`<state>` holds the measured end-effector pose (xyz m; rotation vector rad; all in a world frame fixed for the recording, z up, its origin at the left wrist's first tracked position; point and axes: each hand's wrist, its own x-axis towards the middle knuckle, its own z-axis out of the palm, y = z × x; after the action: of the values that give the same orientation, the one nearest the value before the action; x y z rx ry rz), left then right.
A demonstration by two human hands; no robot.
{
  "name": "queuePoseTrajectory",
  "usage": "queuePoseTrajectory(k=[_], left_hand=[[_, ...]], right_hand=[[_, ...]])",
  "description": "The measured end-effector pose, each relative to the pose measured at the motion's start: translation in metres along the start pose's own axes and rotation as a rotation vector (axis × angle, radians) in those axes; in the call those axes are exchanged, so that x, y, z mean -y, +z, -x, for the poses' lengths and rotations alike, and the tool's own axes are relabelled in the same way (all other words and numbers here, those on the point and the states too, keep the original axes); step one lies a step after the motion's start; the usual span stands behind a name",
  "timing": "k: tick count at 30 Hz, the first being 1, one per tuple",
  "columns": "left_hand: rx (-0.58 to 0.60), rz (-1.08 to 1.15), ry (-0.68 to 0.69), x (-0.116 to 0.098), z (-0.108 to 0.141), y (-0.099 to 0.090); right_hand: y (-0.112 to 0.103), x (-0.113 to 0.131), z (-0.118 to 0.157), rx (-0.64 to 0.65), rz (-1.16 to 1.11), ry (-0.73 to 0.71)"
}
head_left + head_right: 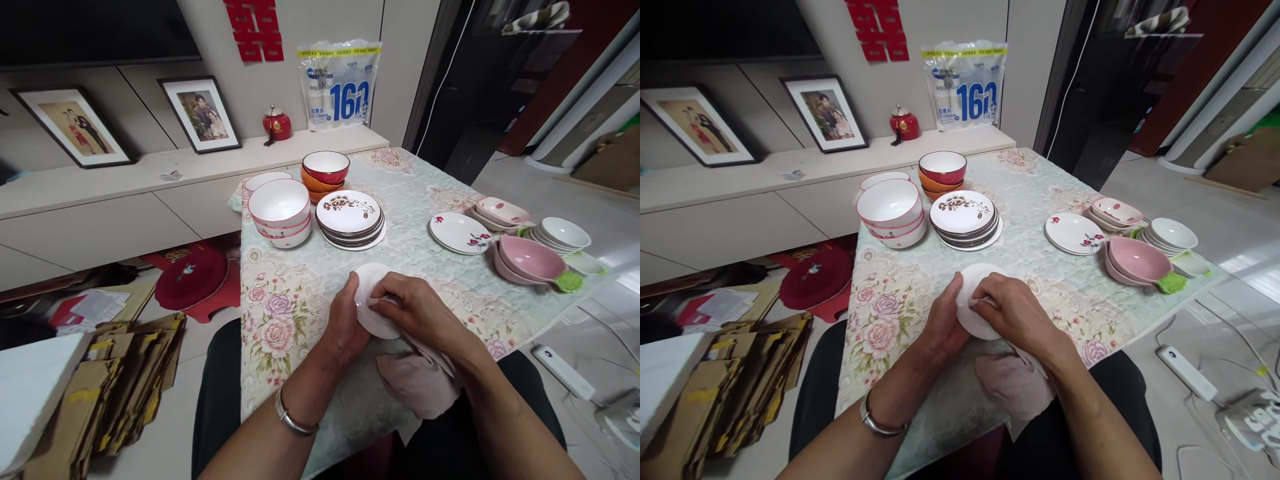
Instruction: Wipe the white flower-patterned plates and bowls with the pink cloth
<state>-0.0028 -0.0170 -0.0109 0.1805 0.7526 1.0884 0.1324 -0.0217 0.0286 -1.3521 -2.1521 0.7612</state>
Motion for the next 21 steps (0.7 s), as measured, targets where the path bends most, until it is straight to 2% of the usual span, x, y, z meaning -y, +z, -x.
queuePoseTrajectory(k=[3, 5, 8, 11, 15, 17, 21], left_hand=[[-0.007, 0.026, -0.012, 0.0, -0.003, -0.002], [0.002, 0.039, -0.011, 0.001, -0.004, -0.002], [-0.001, 0.033, 0.007, 0.002, -0.004, -0.001], [-0.007, 0.02, 0.009, 0.003, -0.002, 0.002], [-0.005, 0.007, 0.012, 0.001, 0.001, 0.003], [-0.002, -0.007, 0.01, 0.0, 0.002, 0.003], [0.019, -0.018, 0.025, -0.001, 0.001, 0.0]], right_hand=[[-0.011, -0.007, 0.005, 0.1, -0.005, -0.01], [-0.017, -0.012, 0.008, 0.104, 0.036, 0.034], [-0.02, -0.017, 0.007, 0.007, 0.162, 0.142], [-0.011, -0.015, 0.002, -0.126, 0.276, 0.212], [0.003, -0.008, -0.004, -0.236, 0.255, 0.144], [0.004, -0.004, -0.004, -0.188, 0.172, 0.066], [-0.005, -0.005, 0.003, 0.02, 0.02, -0.031]])
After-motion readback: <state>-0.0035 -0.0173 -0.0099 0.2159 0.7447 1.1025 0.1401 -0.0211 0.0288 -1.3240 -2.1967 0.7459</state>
